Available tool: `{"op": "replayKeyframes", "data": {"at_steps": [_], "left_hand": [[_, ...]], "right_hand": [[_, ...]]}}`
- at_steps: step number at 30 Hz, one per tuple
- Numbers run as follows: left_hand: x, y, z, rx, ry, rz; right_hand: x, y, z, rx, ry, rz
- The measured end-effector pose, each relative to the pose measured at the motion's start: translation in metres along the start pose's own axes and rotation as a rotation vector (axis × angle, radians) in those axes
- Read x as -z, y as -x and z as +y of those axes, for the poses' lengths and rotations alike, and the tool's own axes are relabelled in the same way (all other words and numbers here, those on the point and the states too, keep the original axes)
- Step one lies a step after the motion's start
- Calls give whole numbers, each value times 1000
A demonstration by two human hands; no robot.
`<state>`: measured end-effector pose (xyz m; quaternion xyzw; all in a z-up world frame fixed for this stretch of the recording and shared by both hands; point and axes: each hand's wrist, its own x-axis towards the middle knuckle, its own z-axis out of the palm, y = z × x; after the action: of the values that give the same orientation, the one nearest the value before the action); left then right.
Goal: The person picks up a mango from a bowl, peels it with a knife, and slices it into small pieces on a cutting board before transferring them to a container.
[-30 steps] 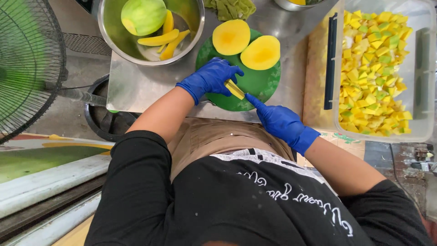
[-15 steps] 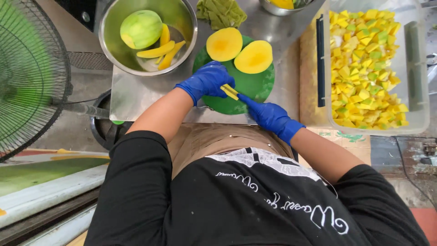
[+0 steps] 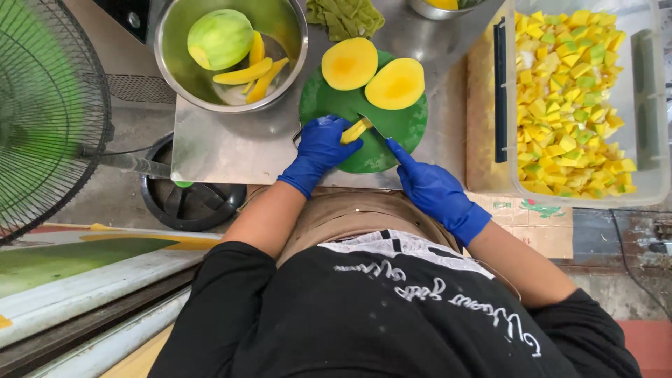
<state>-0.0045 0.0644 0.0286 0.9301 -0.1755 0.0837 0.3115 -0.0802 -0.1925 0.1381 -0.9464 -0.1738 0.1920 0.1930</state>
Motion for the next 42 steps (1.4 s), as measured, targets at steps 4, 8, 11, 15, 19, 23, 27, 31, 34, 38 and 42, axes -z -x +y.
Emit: {"op": "replayKeyframes", "data": {"at_steps": [4, 8, 11, 15, 19, 23, 27, 31, 34, 38, 42], "left_hand": [[-4, -6, 2, -33, -57, -10], [0, -9, -6, -29, 3, 17], [1, -3, -8, -18, 46, 72], [5, -4, -10, 56, 50, 62], [10, 3, -6, -8, 28, 184], [17, 19, -4, -137, 236, 250], [11, 22, -10, -146, 303, 217], [4, 17, -18, -75, 306, 173], [0, 16, -23, -95, 293, 171], [-8, 18, -28, -102, 335, 210], [-9, 21, -27, -105, 354, 157]], "right_hand": [[-4, -17, 5, 116, -12, 43], [-18, -29, 12, 64, 44, -14], [-29, -40, 17, 49, 65, -51], [-50, -62, 19, 71, 61, 9], [-52, -62, 19, 141, 24, 92], [-25, -47, 12, 118, -77, 95], [-13, -29, -6, 251, -124, 153], [-8, -33, -12, 75, -39, -22], [-12, -36, -5, 120, -40, -14], [-33, -58, 10, 108, 11, -40], [-59, -67, 14, 86, 7, -3]]}}
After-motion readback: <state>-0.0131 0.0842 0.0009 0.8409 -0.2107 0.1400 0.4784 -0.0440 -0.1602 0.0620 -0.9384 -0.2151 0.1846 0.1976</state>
